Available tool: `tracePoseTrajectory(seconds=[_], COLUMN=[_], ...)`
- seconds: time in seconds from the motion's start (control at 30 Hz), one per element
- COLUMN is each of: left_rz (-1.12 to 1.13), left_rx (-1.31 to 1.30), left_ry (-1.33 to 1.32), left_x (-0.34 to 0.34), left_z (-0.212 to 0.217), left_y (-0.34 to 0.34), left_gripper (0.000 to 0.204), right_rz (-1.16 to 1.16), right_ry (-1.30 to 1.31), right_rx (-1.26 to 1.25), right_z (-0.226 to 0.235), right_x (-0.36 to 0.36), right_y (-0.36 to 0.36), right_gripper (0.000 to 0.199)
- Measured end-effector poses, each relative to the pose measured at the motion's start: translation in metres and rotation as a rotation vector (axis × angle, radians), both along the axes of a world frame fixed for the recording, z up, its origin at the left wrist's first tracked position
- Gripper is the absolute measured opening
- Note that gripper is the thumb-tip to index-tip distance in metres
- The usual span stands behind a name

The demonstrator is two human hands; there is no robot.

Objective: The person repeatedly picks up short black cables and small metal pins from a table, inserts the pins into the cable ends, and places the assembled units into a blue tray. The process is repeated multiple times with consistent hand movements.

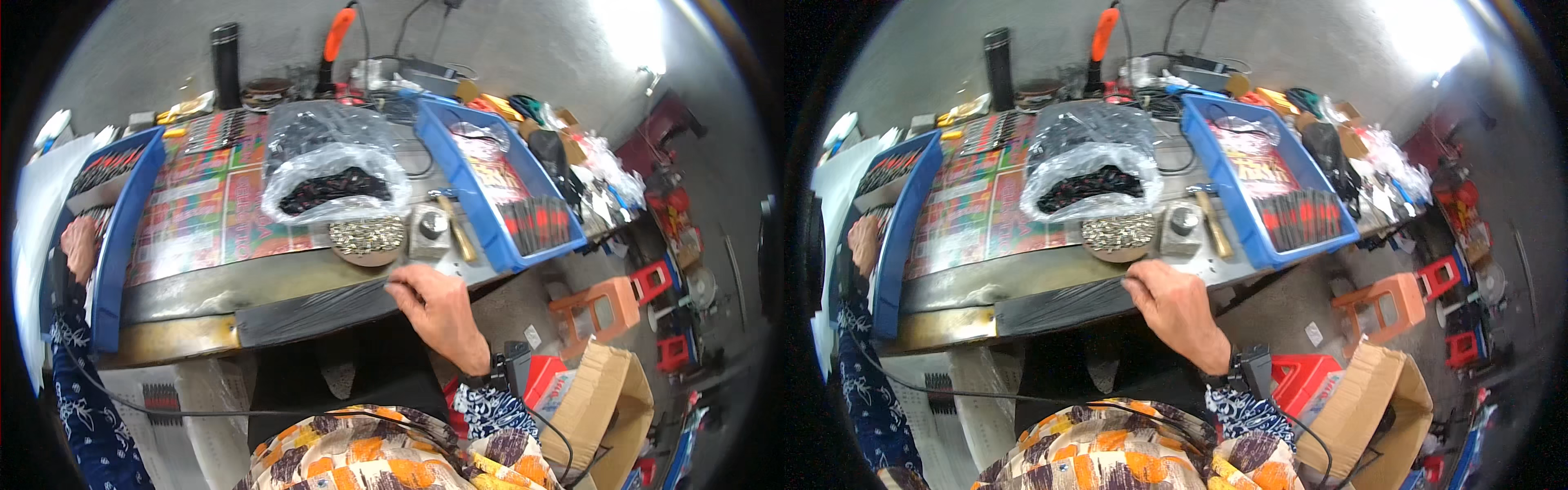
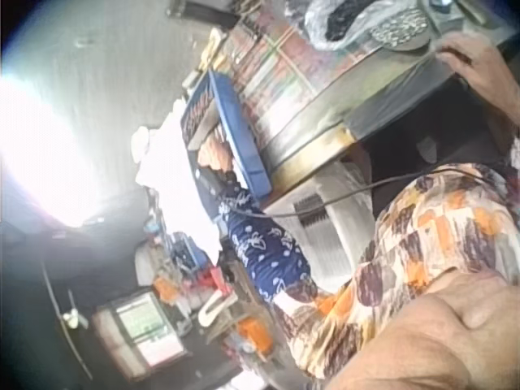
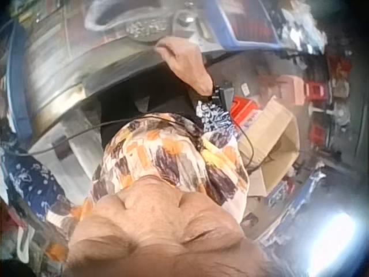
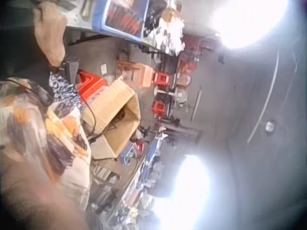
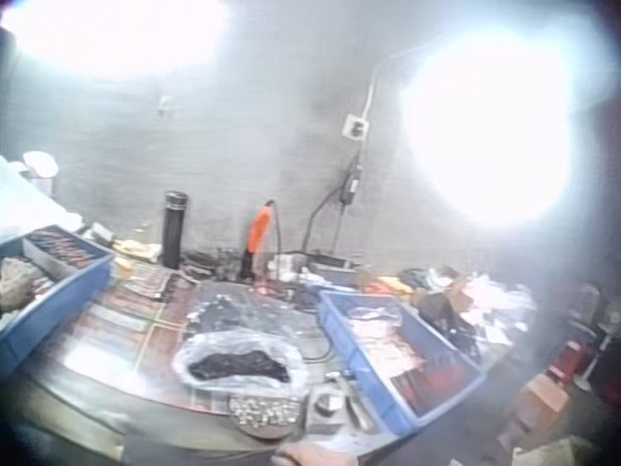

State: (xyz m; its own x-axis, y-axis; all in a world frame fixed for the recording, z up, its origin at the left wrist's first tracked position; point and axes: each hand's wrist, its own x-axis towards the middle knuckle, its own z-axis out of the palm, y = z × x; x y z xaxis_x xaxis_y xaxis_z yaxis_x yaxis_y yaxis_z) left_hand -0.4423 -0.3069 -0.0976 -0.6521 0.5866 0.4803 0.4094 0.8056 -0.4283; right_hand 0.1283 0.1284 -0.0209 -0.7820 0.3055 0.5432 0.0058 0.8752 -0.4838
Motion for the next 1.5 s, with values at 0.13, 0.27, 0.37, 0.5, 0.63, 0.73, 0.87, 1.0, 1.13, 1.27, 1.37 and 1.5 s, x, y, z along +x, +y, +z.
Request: tracePoseTrajectory(seconds=[0.13, 0.27, 0.37, 0.5, 0.63, 0.73, 0.87, 1.0, 1.13, 1.27, 1.37, 1.5], left_rz=[-0.132, 0.01, 0.005, 0.139, 0.02, -0.157, -0.346, -0.483, -0.567, -0.538, -0.549, -0.619], left_rx=[-0.063, -0.029, 0.106, 0.219, 0.318, 0.466, 0.675, 0.799, 0.826, 1.013, 1.083, 1.055], left_ry=[0.148, 0.055, 0.168, 0.11, 0.066, 0.029, -0.154, -0.363, -0.467, -0.686, -0.769, -0.79], left_x=[-0.052, -0.07, -0.045, 0.018, 0.069, 0.112, 0.168, 0.223, 0.274, 0.308, 0.326, 0.349], left_z=[-0.029, -0.026, -0.007, 0.033, 0.069, 0.081, 0.092, 0.093, 0.091, 0.087, 0.084, 0.087], left_y=[-0.038, -0.047, -0.029, 0.01, 0.048, 0.071, 0.106, 0.137, 0.158, 0.174, 0.181, 0.187], left_gripper=[0.013, 0.012, 0.011, 0.01, 0.018, 0.024, 0.025, 0.02, 0.021, 0.026, 0.026, 0.021], right_rz=[-0.22, -0.519, -0.707, -0.876, -0.887, -0.857, -0.82, -0.767, -0.715, -0.772, -0.822, -0.886], right_ry=[0.038, 0.056, 0.021, -0.042, -0.167, -0.201, -0.244, -0.25, -0.189, -0.169, -0.295, -0.32], right_rx=[0.057, 0.122, 0.323, 0.417, 0.419, 0.446, 0.408, 0.338, 0.407, 0.381, 0.394, 0.341], right_z=[0.014, 0.022, 0.022, 0.021, 0.022, 0.021, 0.023, 0.024, 0.017, 0.009, 0.01, 0.022], right_x=[0.015, 0.029, 0.038, 0.052, 0.061, 0.062, 0.061, 0.059, 0.056, 0.06, 0.066, 0.066], right_y=[0.044, 0.101, 0.142, 0.179, 0.204, 0.215, 0.219, 0.221, 0.229, 0.235, 0.228, 0.208], right_gripper=[0.011, 0.013, 0.012, 0.014, 0.022, 0.024, 0.026, 0.025, 0.024, 0.021, 0.017, 0.014])
